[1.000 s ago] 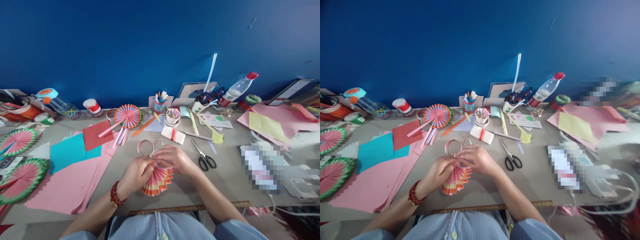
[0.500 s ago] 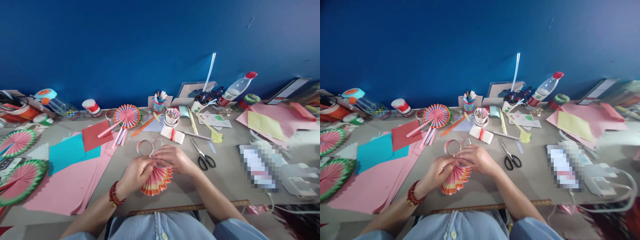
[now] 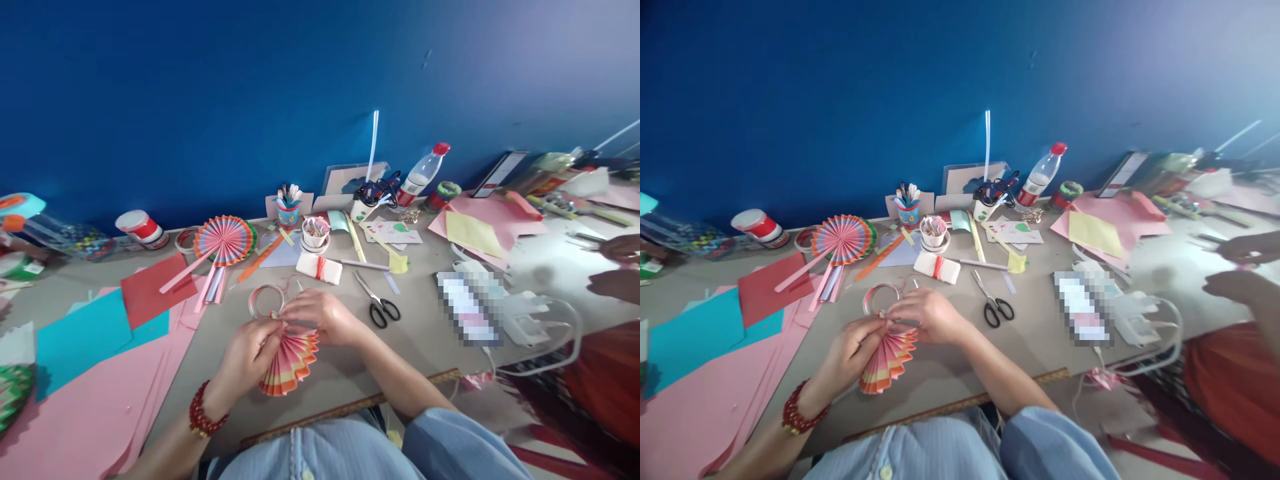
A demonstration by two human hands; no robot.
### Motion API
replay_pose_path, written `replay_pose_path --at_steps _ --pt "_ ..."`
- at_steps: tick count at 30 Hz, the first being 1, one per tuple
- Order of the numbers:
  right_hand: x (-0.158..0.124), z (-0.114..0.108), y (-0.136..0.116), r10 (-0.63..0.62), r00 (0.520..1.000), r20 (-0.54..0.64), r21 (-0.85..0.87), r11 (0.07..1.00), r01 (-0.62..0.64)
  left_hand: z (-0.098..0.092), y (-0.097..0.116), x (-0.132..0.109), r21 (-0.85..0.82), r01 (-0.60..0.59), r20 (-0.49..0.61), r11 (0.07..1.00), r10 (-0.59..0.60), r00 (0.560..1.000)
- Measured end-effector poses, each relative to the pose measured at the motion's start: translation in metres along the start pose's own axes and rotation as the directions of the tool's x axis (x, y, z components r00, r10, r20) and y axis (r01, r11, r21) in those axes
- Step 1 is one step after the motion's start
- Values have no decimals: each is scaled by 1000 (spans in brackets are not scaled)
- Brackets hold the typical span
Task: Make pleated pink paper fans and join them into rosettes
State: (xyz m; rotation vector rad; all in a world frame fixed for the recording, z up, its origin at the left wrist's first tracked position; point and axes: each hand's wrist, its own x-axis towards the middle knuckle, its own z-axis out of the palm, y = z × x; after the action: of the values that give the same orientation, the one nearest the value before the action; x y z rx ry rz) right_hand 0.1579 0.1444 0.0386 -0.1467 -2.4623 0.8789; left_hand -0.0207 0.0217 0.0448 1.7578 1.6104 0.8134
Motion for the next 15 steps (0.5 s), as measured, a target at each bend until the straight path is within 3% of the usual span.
replay_pose_path --at_steps 11,15 --pt "1 2 1 20 1000 -10 56 998 -19 0 6 2 -12 -24 -15 1000 24 1000" --pt "0 2 -2 47 993 -111 37 998 -43 -1 7 2 -34 -25 -36 999 24 999"
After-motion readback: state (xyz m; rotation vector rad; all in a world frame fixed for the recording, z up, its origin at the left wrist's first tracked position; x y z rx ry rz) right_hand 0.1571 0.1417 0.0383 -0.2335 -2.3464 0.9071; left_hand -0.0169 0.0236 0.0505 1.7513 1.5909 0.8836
